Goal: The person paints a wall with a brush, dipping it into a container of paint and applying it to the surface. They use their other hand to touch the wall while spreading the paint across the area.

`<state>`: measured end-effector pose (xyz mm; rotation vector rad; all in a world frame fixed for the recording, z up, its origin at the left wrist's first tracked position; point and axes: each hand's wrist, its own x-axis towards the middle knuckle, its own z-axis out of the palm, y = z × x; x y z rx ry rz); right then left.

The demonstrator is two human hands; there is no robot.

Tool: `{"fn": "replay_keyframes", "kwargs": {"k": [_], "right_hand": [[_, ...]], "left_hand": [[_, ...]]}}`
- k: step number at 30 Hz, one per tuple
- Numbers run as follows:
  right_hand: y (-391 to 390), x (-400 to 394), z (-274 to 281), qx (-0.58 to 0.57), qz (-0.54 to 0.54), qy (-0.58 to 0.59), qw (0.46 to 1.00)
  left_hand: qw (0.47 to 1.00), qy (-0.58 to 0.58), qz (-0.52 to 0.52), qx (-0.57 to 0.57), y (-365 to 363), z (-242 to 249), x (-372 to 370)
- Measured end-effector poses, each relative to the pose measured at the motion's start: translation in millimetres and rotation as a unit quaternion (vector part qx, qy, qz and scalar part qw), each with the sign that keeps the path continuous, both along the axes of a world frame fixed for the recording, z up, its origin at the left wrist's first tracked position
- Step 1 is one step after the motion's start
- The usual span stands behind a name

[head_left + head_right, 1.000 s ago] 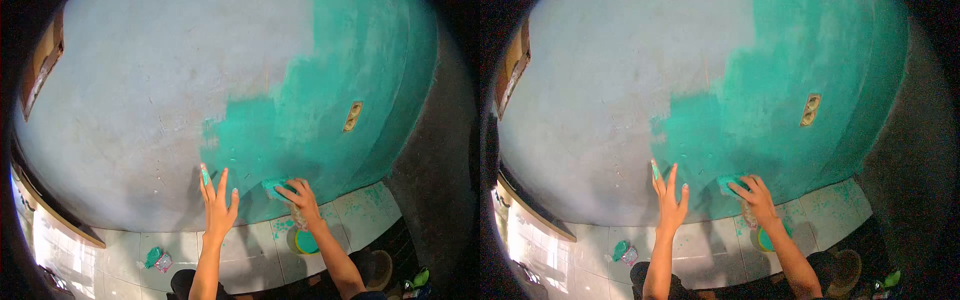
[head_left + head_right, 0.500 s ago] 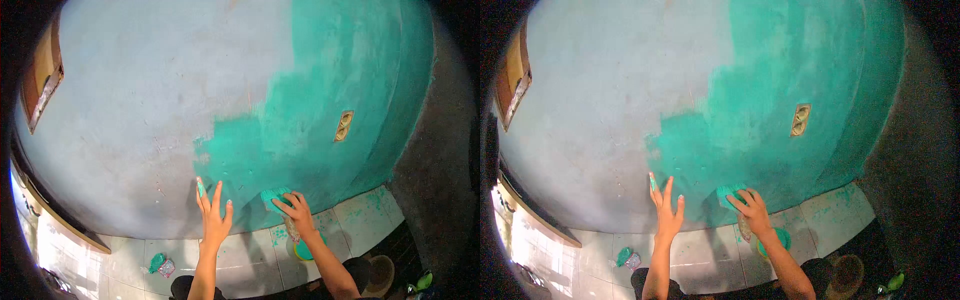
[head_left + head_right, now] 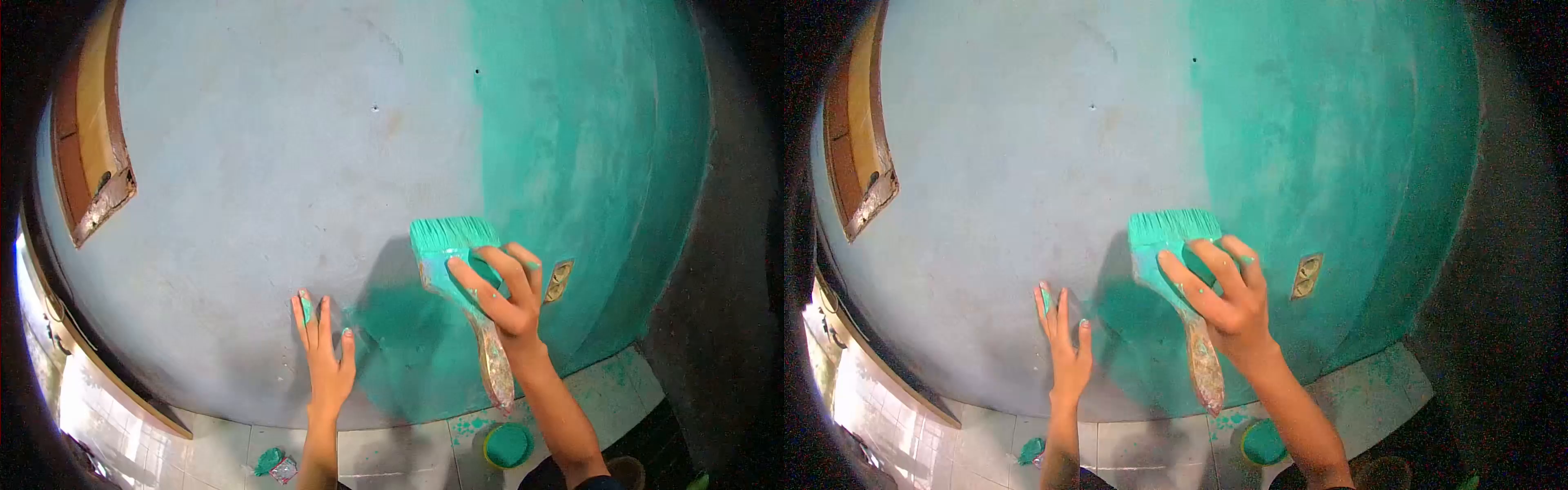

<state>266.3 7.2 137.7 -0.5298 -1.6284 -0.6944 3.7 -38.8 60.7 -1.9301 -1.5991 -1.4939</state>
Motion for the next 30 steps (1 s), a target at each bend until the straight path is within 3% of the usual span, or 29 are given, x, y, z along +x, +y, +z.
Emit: {"fn": "replay_keyframes", "kwargs": {"k": [3,7,10,14,16,19,21,26,27,30], "right_hand": [[10.0,-18.3,1.0,-0.033,0.025,0.005,0.999],[7.7,-22.5,-83.6,-0.106,-0.004,-0.063,0.992],[-17.7,-13.0,-102.1,-0.203,0.026,-0.112,0.972],[-31.3,-6.3,-66.0,-0.208,0.027,-0.177,0.961],[-24.3,-12.4,-35.0,-0.09,0.006,-0.121,0.989],[-2.8,-25.1,-7.8,-0.014,-0.016,-0.036,0.999],[6.4,-32.4,-18.8,-0.022,-0.018,-0.032,0.999],[-9.2,-31.1,-119.6,-0.125,0.0,-0.118,0.985],[-15.4,-32.0,-118.5,-0.159,0.013,-0.129,0.979],[-22.5,-26.6,-85.1,-0.113,0.015,-0.122,0.986]], "left_hand": [[1.0,0.024,0.013,-0.005,4.7,-11.3,-3.5],[0.999,0.026,0.004,-0.023,-1.9,-20.5,-10.7],[0.997,0.058,0.001,-0.05,-4.7,-22.3,-17.0],[0.997,0.072,-0.011,-0.036,-2.4,-25.0,-17.4],[0.997,0.068,-0.012,-0.027,-2.0,-24.6,-17.0],[0.997,0.074,-0.004,-0.018,-2.1,-23.4,-14.1],[0.998,0.065,-0.008,-0.026,-1.6,-28.7,-15.1],[0.998,0.064,-0.002,-0.019,-2.0,-32.5,-13.5],[0.998,0.063,-0.005,-0.019,-2.7,-30.4,-13.2],[0.998,0.056,-0.004,-0.014,-3.1,-32.5,-11.7]]}}
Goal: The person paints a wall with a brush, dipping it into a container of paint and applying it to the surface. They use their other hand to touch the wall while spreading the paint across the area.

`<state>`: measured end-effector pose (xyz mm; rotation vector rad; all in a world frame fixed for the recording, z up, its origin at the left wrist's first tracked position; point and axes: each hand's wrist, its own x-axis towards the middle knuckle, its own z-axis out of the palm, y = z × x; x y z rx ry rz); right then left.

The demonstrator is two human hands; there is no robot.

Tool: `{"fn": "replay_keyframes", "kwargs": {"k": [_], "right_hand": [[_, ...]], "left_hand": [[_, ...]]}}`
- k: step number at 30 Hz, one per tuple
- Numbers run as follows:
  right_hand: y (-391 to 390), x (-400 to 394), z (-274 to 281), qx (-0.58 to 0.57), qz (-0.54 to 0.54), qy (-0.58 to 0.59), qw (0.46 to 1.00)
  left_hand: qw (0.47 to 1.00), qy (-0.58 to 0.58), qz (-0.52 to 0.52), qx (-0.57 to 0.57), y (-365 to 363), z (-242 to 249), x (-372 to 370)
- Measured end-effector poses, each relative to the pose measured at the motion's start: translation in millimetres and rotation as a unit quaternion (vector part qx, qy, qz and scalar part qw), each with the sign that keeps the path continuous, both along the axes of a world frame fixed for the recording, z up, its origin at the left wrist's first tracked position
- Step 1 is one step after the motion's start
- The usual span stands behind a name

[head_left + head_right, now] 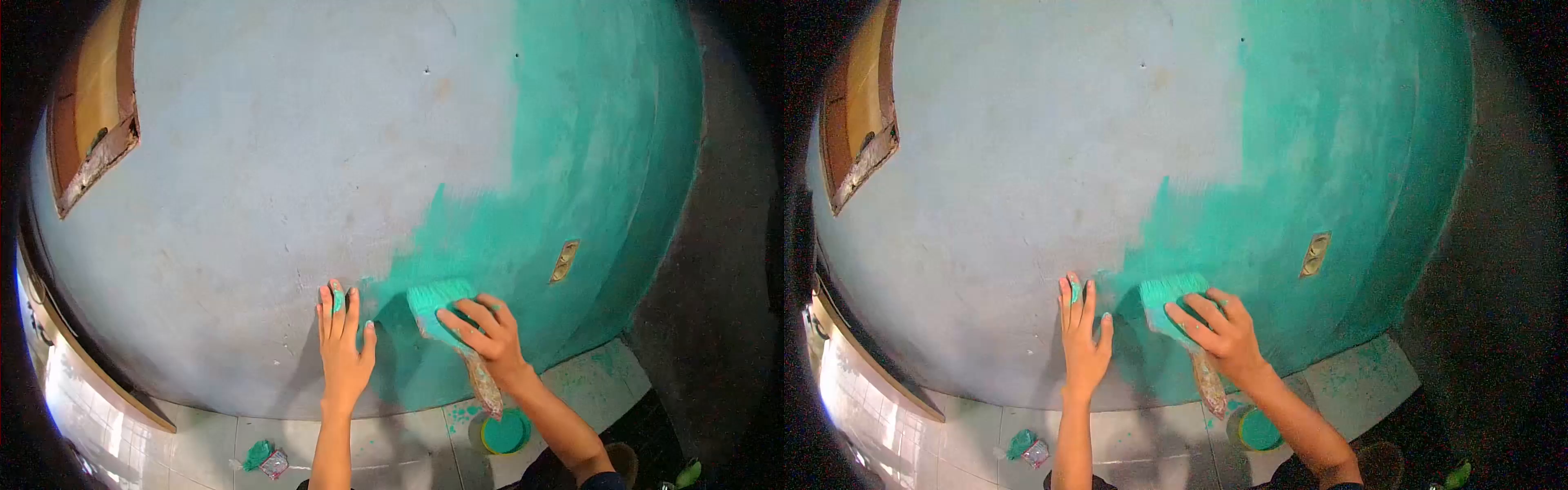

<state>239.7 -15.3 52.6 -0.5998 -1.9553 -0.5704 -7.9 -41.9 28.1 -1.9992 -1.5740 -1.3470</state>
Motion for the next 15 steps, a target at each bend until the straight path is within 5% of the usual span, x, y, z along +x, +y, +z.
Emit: {"fn": "replay_keyframes", "kwargs": {"k": [5,11,15], "right_hand": [[28.2,-9.5,53.4,0.112,-0.045,0.06,0.991],[22.5,-0.1,-61.1,0.049,-0.083,-0.005,0.995],[-0.4,12.4,-35.8,0.011,-0.086,-0.044,0.995]], "left_hand": [[1.0,-0.021,-0.014,-0.009,0.9,-18.0,7.7],[0.999,-0.021,-0.019,-0.023,-2.3,-18.5,5.1],[0.999,-0.023,-0.026,-0.026,-3.9,-21.1,5.2]]}}
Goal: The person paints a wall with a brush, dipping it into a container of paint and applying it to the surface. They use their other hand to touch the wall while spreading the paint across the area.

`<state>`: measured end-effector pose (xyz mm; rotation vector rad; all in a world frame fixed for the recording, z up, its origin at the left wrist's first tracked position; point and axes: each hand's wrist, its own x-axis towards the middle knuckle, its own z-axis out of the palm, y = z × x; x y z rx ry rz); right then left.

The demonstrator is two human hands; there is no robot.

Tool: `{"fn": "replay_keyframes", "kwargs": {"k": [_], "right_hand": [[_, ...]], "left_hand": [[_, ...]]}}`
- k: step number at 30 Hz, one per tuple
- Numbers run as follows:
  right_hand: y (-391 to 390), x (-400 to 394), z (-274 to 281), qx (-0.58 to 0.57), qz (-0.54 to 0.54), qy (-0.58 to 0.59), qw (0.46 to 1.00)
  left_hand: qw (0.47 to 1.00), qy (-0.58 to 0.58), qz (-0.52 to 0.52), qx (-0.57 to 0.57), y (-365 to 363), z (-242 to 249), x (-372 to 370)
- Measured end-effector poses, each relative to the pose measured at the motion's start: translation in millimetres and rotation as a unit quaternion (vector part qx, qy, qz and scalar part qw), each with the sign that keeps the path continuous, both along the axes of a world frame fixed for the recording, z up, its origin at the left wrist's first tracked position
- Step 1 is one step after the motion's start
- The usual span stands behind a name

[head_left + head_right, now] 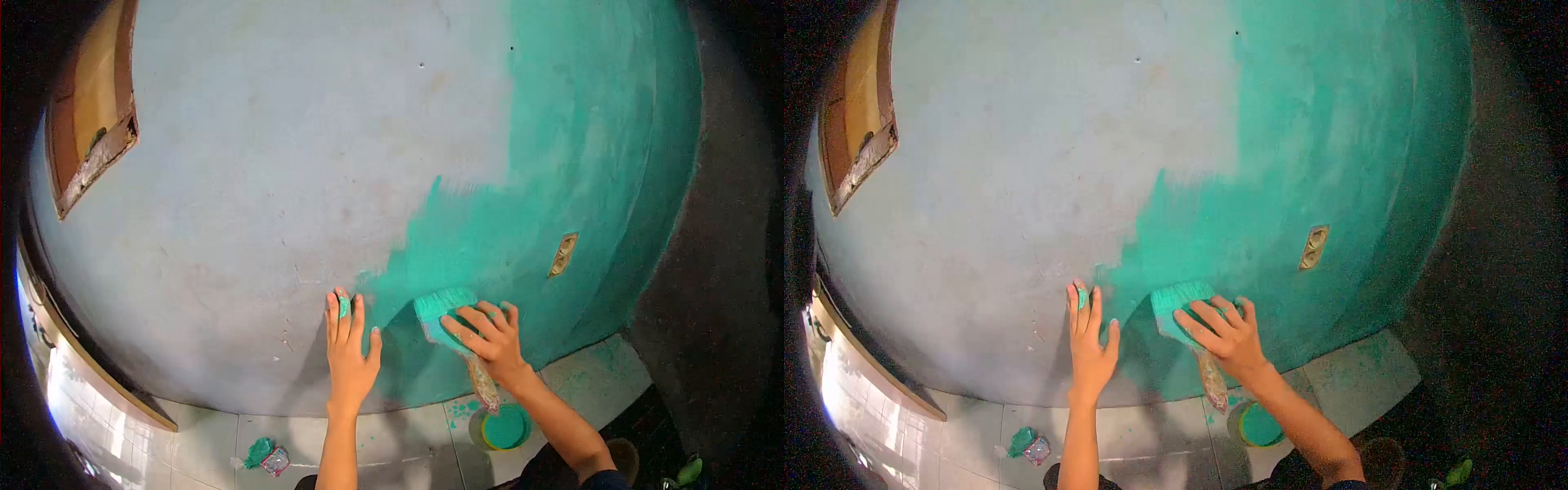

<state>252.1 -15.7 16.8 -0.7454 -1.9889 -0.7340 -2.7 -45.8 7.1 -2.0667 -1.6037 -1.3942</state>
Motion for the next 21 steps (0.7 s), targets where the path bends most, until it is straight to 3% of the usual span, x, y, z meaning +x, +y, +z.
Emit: {"fn": "replay_keyframes", "kwargs": {"k": [5,7,10,13,19,21], "right_hand": [[20.6,7.4,59.5,0.121,-0.009,0.091,0.988],[32.0,14.5,47.7,0.099,-0.011,0.082,0.992],[30.1,25.9,-25.6,0.037,-0.009,0.006,0.999],[8.8,39.3,-37.4,-0.004,0.006,-0.048,0.999],[19.3,40.0,58.0,0.122,-0.044,0.011,0.991],[24.6,34.8,66.8,0.17,-0.051,0.036,0.984]], "left_hand": [[1.0,-0.001,0.013,0.01,2.4,-1.8,1.1],[1.0,-0.005,0.006,0.009,0.8,-1.1,1.1],[1.0,-0.018,-0.003,0.007,-2.6,2.6,1.4],[1.0,-0.019,-0.011,0.012,-4.7,3.3,0.0],[0.999,-0.029,-0.01,0.026,-5.5,8.1,6.7],[1.0,-0.013,-0.005,0.021,-6.3,8.4,8.7]]}}
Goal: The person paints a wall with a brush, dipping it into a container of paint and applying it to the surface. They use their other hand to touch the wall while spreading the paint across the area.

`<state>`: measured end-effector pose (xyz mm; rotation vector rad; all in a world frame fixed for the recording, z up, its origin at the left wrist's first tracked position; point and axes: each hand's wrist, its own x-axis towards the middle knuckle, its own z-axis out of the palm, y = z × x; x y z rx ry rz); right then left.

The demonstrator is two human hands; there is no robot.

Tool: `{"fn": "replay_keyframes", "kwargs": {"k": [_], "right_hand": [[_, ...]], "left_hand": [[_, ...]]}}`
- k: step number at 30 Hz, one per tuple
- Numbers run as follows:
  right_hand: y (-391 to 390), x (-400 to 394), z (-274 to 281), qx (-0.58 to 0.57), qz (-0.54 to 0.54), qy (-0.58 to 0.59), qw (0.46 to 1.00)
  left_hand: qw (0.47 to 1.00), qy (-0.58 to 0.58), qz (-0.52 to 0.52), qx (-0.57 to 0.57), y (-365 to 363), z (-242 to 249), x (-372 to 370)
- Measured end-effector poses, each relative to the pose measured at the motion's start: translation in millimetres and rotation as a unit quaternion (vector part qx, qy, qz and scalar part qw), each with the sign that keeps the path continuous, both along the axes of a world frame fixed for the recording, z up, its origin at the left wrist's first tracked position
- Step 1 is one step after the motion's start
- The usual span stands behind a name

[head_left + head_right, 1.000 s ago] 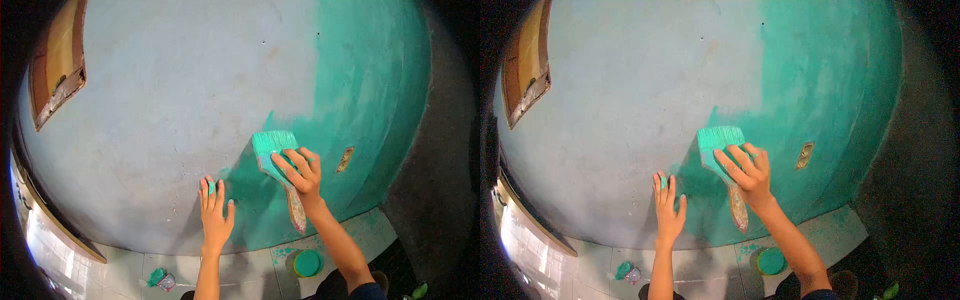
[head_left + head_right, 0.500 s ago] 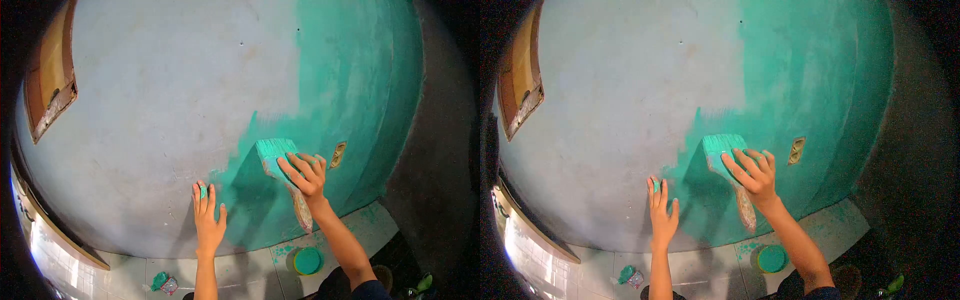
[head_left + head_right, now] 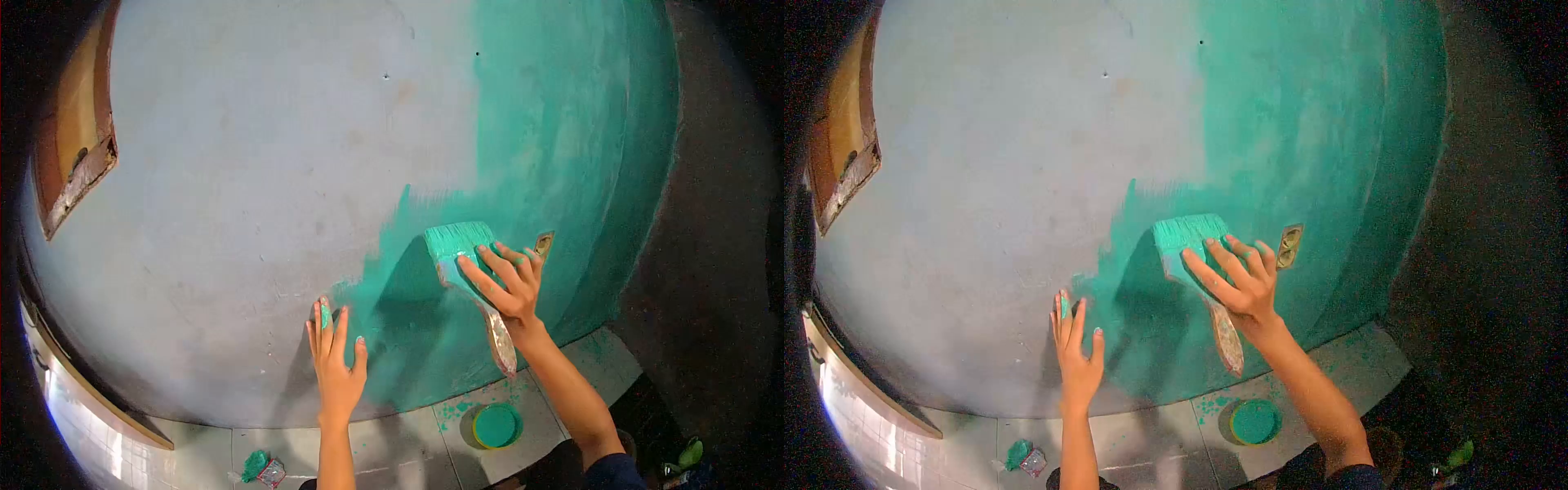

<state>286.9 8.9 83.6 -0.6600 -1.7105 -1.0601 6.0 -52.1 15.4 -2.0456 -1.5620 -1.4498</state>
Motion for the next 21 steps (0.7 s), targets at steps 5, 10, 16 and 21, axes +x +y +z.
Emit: {"fn": "replay_keyframes", "kwargs": {"k": [5,10,16,21], "right_hand": [[2.6,-2.7,-85.6,-0.131,0.015,-0.058,0.99],[-12.6,12.9,-118.6,-0.208,0.005,-0.173,0.963],[-0.4,-1.0,10.5,-0.166,0.034,-0.082,0.982],[16.5,-6.2,-6.1,-0.032,0.023,0.019,0.999]], "left_hand": [[0.999,-0.027,-0.032,0.011,0.2,-0.1,8.1],[0.999,-0.025,-0.025,0.003,-5.6,5.1,11.9],[1.0,-0.011,-0.014,-0.011,-6.3,6.1,15.4],[1.0,0.0,-0.004,-0.008,-2.0,-2.9,14.5]]}}
